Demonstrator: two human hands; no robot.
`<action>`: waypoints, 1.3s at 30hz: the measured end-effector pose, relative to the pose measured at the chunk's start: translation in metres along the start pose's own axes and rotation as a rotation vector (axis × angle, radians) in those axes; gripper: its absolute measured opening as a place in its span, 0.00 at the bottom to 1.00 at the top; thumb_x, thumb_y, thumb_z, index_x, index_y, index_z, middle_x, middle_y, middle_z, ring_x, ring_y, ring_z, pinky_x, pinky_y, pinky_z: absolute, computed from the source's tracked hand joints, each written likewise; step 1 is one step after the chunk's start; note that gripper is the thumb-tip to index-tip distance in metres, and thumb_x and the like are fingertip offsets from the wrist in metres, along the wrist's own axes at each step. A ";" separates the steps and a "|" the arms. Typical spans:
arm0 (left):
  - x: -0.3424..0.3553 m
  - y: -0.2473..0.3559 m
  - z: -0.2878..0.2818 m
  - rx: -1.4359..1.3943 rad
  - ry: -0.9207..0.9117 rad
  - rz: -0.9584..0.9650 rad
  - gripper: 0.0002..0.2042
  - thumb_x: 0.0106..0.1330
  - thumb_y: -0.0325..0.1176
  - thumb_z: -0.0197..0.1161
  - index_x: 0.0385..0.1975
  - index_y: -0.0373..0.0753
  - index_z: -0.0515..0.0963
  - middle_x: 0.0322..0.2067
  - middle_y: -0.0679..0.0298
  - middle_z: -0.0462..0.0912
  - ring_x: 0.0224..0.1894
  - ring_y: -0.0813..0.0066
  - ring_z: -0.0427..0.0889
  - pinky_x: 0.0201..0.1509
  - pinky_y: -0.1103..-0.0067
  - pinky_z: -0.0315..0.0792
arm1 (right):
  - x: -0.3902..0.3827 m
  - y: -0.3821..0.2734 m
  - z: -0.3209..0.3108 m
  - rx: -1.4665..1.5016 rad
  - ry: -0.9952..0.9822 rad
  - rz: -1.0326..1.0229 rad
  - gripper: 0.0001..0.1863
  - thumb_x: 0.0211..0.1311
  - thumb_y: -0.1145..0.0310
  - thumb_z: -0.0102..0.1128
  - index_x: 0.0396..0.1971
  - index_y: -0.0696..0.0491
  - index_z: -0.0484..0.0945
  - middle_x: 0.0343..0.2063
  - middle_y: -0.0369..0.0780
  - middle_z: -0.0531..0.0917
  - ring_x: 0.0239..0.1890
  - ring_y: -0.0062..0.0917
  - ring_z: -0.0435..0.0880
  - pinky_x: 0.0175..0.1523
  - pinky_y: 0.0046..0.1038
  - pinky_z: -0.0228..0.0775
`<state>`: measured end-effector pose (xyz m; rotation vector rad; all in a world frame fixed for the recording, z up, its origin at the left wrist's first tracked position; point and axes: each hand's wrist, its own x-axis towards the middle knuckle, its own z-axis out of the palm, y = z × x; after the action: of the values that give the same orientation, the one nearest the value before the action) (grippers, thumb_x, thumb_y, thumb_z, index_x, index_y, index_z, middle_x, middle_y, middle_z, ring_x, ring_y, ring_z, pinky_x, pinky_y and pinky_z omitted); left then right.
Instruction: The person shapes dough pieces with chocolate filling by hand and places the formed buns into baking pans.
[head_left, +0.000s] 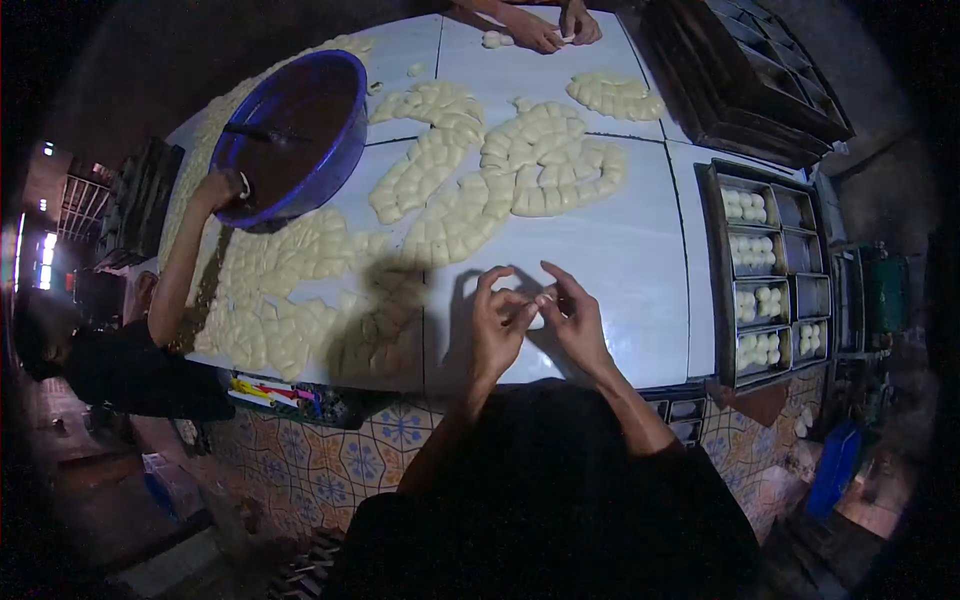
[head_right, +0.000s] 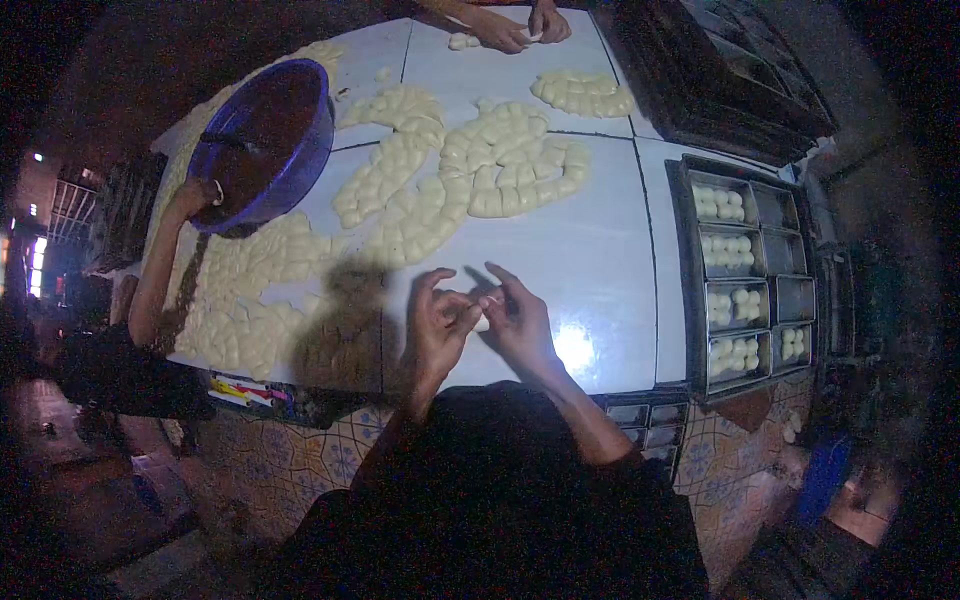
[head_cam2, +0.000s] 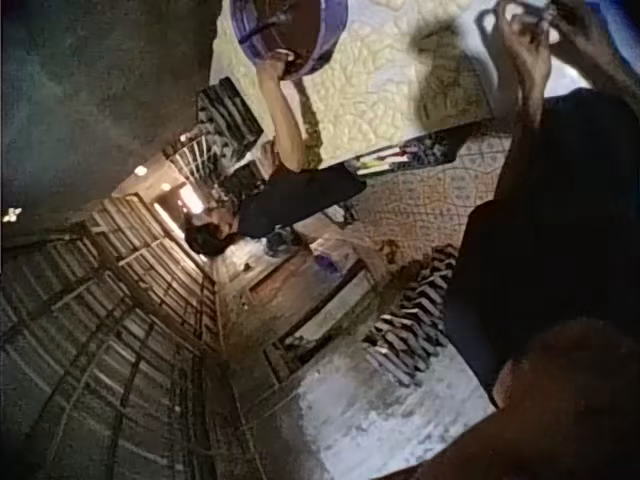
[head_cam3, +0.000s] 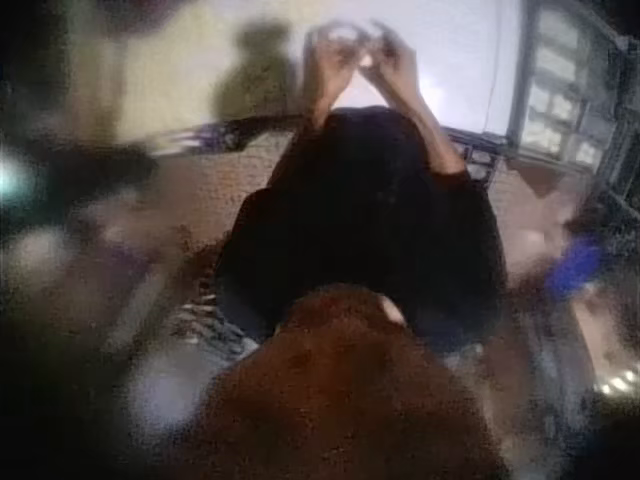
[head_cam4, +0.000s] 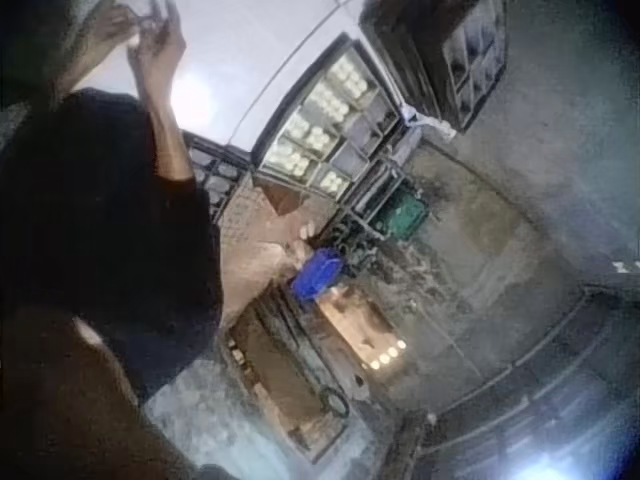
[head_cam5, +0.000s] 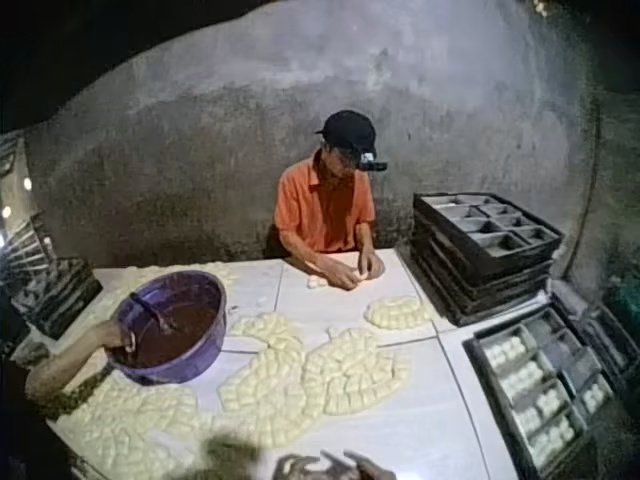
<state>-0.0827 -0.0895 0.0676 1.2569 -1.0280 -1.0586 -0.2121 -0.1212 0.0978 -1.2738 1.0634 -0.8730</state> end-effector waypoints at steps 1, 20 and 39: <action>-0.001 0.003 -0.006 -0.028 -0.034 -0.015 0.30 0.56 0.16 0.60 0.59 0.38 0.56 0.30 0.62 0.77 0.37 0.77 0.78 0.40 0.82 0.74 | 0.002 0.015 -0.001 -0.074 -0.038 0.031 0.23 0.64 0.67 0.53 0.57 0.56 0.66 0.37 0.37 0.76 0.32 0.19 0.74 0.38 0.22 0.69; -0.081 -0.042 -0.164 0.917 0.841 0.179 0.10 0.64 0.27 0.51 0.41 0.33 0.75 0.42 0.56 0.78 0.51 0.58 0.72 0.57 0.67 0.64 | 0.019 0.068 0.093 -0.523 -0.465 -0.390 0.18 0.52 0.69 0.61 0.45 0.55 0.77 0.39 0.46 0.80 0.41 0.40 0.76 0.49 0.37 0.68; -0.047 -0.019 -0.047 0.443 0.351 0.114 0.17 0.62 0.26 0.55 0.52 0.34 0.71 0.49 0.54 0.75 0.54 0.59 0.72 0.59 0.71 0.63 | 0.027 0.020 0.007 0.159 -0.276 -0.131 0.14 0.58 0.77 0.59 0.45 0.59 0.76 0.53 0.39 0.67 0.51 0.23 0.73 0.54 0.24 0.69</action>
<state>-0.0478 -0.0339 0.0455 1.6481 -1.0750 -0.5059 -0.1984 -0.1420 0.0741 -1.2965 0.6853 -0.8344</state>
